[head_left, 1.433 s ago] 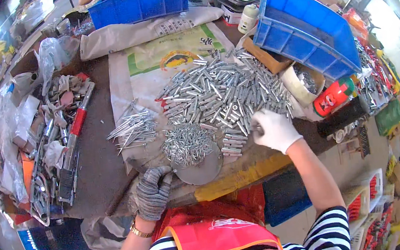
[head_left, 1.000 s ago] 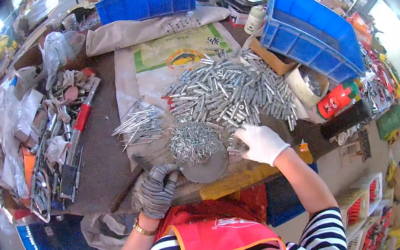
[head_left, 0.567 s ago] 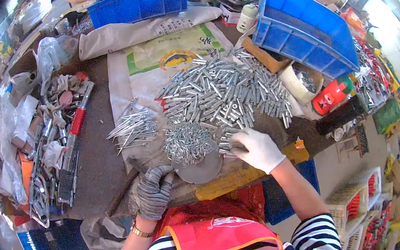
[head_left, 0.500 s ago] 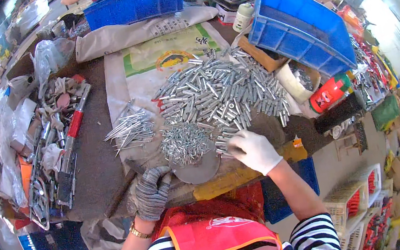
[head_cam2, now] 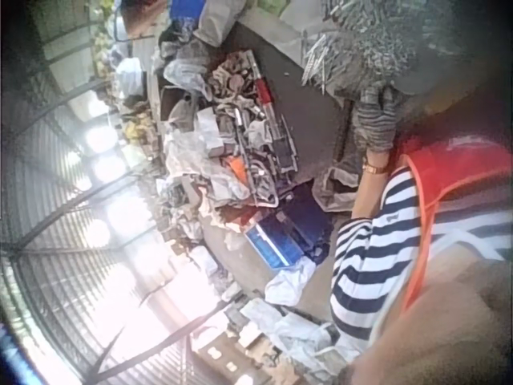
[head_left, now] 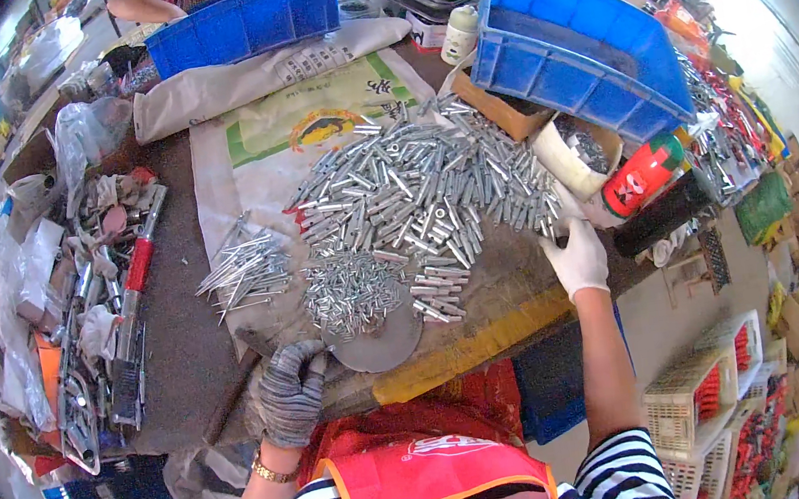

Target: The person assembles metal fasteners by picking up small pins and inserting them one at a time into metal anchor sleeves by hand.

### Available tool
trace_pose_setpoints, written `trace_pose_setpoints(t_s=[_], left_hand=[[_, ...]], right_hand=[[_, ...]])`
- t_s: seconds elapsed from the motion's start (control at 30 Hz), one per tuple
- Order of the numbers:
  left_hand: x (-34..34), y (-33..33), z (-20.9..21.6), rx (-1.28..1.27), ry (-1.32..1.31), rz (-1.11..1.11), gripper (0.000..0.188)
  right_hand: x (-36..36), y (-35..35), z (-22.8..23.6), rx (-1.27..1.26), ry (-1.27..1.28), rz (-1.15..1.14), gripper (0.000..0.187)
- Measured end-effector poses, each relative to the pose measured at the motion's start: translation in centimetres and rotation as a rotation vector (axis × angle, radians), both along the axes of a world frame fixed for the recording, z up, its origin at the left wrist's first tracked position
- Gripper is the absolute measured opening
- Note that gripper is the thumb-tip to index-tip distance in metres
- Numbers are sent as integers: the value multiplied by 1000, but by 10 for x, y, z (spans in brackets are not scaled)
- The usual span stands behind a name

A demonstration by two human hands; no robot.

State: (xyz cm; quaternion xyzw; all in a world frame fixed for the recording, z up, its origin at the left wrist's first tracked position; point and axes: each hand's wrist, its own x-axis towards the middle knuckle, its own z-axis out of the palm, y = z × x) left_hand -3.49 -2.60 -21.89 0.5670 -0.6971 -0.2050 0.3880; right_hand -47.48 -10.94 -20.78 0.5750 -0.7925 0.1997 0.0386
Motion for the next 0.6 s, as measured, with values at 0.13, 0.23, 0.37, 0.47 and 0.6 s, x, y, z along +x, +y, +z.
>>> trace_pose_setpoints(t_s=[0.13, 0.23, 0.37, 0.47, 0.6], left_hand=[[1, 0, -1, 10, -10, 1, 16], [2, 1, -2, 44, 1, 11, 16], [2, -1, -4, 74, 63, 3, 15], [-1, -1, 1, 36, 22, -5, 15], [1, -1, -1, 5, -13, 2, 16]], right_hand=[[3, -12, 4, 110, -18, -72, 41], [11, -24, 7, 235, 43, -118, 48], [8, -36, -3, 372, 140, -128, 54], [-10, -27, -10, 167, 150, 43, 42], [24, 1, 13, 92, 30, 177, 19]])
